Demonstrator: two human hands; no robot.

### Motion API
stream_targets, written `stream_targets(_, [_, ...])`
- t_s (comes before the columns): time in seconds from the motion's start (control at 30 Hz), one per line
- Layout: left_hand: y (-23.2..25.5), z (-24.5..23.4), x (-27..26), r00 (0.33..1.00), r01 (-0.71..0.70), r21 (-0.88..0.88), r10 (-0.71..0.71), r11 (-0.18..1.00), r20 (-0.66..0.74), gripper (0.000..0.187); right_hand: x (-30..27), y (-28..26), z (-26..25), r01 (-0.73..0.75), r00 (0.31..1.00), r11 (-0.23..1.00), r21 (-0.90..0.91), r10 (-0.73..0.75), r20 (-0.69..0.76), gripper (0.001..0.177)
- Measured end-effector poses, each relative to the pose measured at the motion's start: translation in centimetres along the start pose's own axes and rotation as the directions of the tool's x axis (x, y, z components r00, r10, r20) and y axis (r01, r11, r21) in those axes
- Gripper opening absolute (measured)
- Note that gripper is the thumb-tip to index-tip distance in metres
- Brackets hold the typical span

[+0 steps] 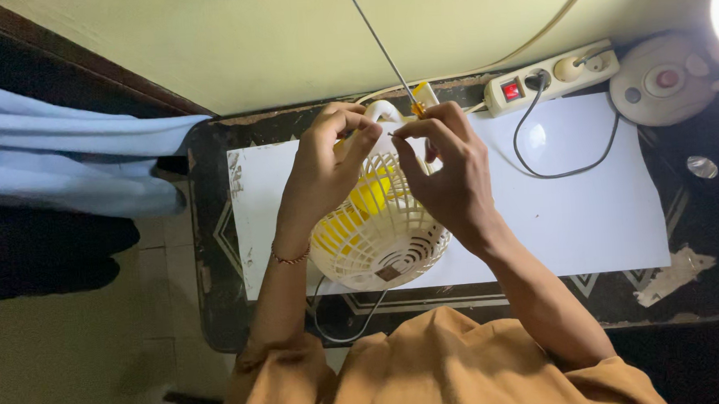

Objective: The person uses a screwdriver to remove screws from the front and rear grilles of a small electric fan. They detach the front grille, then the rear grille, exposing the fan blades and motor housing. The person continues to unscrew and separate components on a tabletop workspace.

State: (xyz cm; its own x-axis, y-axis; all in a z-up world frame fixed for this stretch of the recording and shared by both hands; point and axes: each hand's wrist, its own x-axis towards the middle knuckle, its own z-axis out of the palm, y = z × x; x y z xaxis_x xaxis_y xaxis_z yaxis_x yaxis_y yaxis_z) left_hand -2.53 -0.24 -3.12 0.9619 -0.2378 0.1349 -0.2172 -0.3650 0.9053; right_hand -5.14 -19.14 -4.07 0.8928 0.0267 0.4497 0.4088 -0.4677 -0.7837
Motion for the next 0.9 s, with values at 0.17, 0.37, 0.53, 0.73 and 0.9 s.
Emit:
stream_targets(0.17, [0.1,-0.3,-0.6,0.996,-0.066,0.097,0.072,0.993,-0.057,0.015,-1.8,2.9,-4.2,-0.030,0.999,0.996,-0.087,0.027,-0.031,0.015])
stream_targets(0.37, [0.2,-0.9,-1.0,0.992,-0.077,0.145,0.090,0.986,-0.083,0.012,-4.7,8.8,-6.4,-0.145,0.987,0.976,-0.162,0.131,-0.096,0.016])
stream_targets(0.53, [0.4,-1.0,-1.2,0.994,-0.007,0.187,0.027,0.982,-0.105,0.012,-7.6,13.6,-4.6,-0.176,0.980,0.949,-0.262,0.142,-0.142,0.017])
stream_targets(0.73, [0.6,-0.6,-1.3,0.991,-0.013,0.186,0.037,0.983,-0.127,0.010,-8.9,17.0,-2.4,-0.127,0.990,0.887,-0.445,0.083,-0.117,0.013])
stream_targets(0.9, [0.6,-0.5,-1.2,0.992,-0.018,0.205,0.042,0.979,-0.117,0.010,-8.6,17.7,-1.8,-0.060,0.997,0.844,-0.533,0.025,-0.073,0.017])
